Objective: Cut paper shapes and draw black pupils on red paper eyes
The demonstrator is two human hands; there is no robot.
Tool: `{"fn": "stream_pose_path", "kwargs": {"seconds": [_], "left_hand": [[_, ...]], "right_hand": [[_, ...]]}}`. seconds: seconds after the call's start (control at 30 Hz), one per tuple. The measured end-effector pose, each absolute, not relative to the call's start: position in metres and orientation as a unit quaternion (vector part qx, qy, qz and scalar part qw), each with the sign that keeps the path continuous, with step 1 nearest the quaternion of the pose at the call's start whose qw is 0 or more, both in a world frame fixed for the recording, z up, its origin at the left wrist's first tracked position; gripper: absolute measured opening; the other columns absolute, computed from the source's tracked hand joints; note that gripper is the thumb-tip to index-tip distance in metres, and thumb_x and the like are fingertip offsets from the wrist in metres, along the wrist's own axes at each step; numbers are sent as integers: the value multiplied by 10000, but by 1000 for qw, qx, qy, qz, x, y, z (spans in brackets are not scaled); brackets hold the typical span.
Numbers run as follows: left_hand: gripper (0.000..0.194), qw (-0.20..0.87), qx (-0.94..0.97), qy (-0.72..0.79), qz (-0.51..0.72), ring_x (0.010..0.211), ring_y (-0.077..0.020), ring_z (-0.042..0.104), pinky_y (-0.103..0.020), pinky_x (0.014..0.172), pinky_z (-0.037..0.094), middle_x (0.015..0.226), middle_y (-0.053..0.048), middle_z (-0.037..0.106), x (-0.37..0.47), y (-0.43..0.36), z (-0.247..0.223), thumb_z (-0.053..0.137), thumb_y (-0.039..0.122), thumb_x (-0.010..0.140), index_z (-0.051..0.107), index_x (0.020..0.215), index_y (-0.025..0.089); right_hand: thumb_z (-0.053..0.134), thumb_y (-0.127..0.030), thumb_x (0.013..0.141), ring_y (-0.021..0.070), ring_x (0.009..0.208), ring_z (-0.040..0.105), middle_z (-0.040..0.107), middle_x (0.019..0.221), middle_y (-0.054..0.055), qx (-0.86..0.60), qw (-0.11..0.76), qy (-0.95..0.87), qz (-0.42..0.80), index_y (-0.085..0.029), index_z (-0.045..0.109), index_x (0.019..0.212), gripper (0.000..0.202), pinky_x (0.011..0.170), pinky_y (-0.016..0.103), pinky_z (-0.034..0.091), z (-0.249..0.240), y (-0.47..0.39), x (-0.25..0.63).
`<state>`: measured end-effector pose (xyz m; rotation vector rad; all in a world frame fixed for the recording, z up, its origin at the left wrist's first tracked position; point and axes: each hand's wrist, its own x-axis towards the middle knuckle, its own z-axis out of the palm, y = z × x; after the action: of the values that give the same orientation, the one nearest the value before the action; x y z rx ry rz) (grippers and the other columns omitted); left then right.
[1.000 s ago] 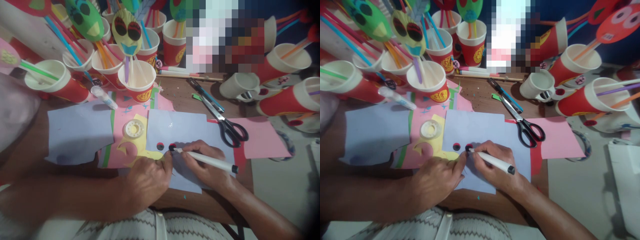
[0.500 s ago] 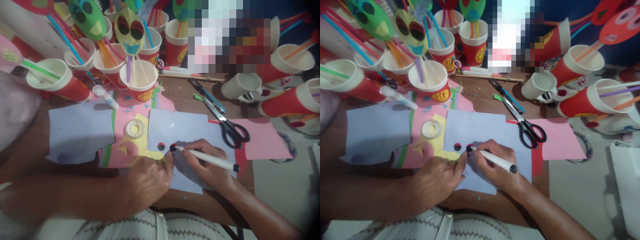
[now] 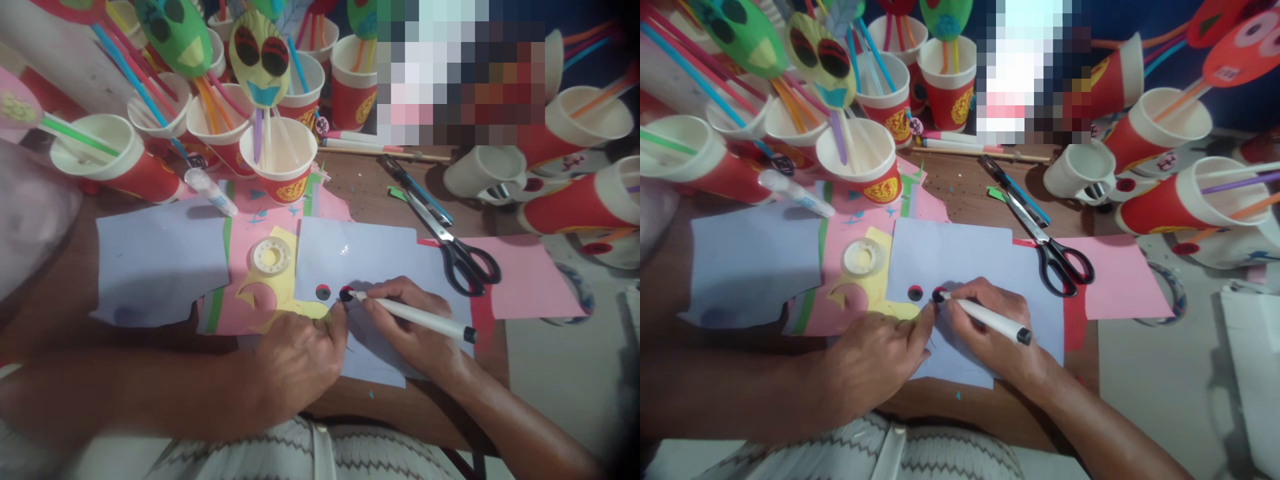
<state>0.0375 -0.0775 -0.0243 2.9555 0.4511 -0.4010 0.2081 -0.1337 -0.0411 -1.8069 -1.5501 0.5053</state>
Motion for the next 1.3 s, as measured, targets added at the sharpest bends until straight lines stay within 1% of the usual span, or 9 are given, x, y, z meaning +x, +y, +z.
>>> {"fn": "stream_pose_path", "kwargs": {"seconds": [0.27,0.47,0.63,0.8,0.97,1.03,1.17,1.3], "left_hand": [[462,54,981,143,-122,498,-219,628,-331,410,487,600,-58,641,39,-75,-22,618,174,805,526,1201,-45],[456,50,981,143,-121,505,-218,630,-335,414,492,611,-63,651,39,-75,-21,608,153,801,527,1203,-47],[464,49,983,136,-116,498,-219,626,-340,408,491,611,-63,651,38,-76,-23,601,142,794,519,1207,-55],[451,38,984,127,-116,471,-206,615,-313,385,468,591,-59,643,37,-75,-23,582,109,783,524,1202,-47],[443,38,983,127,-129,499,-211,627,-316,406,478,620,-73,652,38,-74,-23,557,121,812,507,1218,-48],[447,35,982,125,-135,503,-211,629,-309,408,474,621,-77,653,38,-74,-23,545,125,821,495,1230,-49],[456,33,982,114,-147,509,-210,628,-306,407,470,634,-85,658,39,-74,-23,535,108,818,483,1241,-53],[458,42,982,123,-136,500,-213,626,-318,406,479,615,-73,650,38,-75,-23,565,140,822,495,1230,-55]], "right_hand": [[587,-223,810,94,458,591,661,594,-19,-692,353,-599,197,-183,636,754,85,490,192,462,-41,-133,207],[588,-189,807,96,482,595,660,603,-18,-684,355,-608,191,-179,627,743,76,511,197,466,-41,-132,205],[593,-203,802,104,484,604,668,621,-15,-691,361,-594,199,-183,639,783,54,496,199,471,-42,-134,208],[596,-224,794,101,415,567,654,583,-11,-715,358,-569,192,-174,631,756,72,440,206,453,-41,-136,211],[589,-222,796,123,477,619,666,591,-3,-705,358,-583,186,-173,629,746,80,484,212,477,-43,-135,210],[588,-217,798,115,469,608,662,591,-4,-702,358,-589,183,-171,630,742,84,483,209,472,-43,-135,209],[597,-209,802,83,413,542,633,563,-26,-699,359,-588,191,-174,631,742,77,451,191,442,-44,-134,208],[587,-208,806,83,427,544,637,571,-26,-698,358,-589,194,-178,635,740,87,461,190,441,-43,-133,208]]}}
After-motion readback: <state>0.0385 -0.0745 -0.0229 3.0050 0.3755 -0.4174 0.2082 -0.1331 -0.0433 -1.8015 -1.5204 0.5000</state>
